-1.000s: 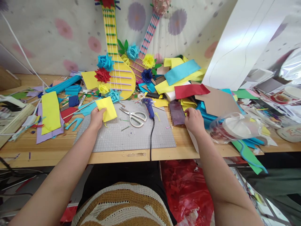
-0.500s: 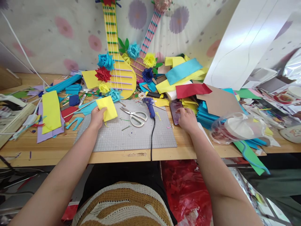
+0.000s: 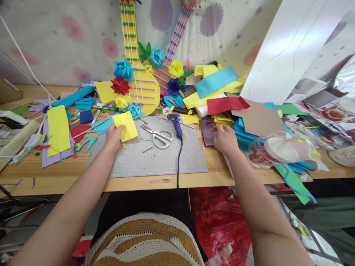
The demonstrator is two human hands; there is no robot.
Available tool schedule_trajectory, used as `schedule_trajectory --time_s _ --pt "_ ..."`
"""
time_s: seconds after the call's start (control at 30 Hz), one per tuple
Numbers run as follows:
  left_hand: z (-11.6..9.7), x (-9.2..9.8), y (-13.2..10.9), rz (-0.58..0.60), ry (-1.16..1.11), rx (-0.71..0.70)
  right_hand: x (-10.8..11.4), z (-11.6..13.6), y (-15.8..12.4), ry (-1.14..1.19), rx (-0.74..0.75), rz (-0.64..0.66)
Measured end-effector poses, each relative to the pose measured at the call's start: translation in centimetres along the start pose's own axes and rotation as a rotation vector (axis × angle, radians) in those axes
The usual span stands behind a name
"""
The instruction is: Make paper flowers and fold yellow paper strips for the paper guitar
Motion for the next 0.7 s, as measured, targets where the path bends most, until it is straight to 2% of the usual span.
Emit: schedule_trajectory --time_s 0.13,0.5,0.6,0.7 --pt "0.1 -0.1 0.1 0.001 0.005 -0.005 0.1 0.7 -0.2 0.013 0.099 0.065" --pt "0.1 0.0 0.1 0.014 -0.006 -0.003 0.4 -0.8 -0.4 -0.039 -0.077 0.019" --pt "0.0 -0.1 0.0 0.013 -0.014 0.008 0.6 -0.8 -0.3 0.005 -0.115 -0.054" --pt "-0.2 -0.2 -0.2 0.012 -0.005 0.019 1.0 0.4 -0.1 0.031 -0.154 -0.141"
Point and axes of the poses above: each hand's wrist, its own y-axis towards the middle knuckle, its own x-axis out of the back of the hand, z = x × y, the point moved 2 cm from there along y, towards the middle knuckle, and after that the axes turned 13 degrees about -y, right-handed, at the moved point
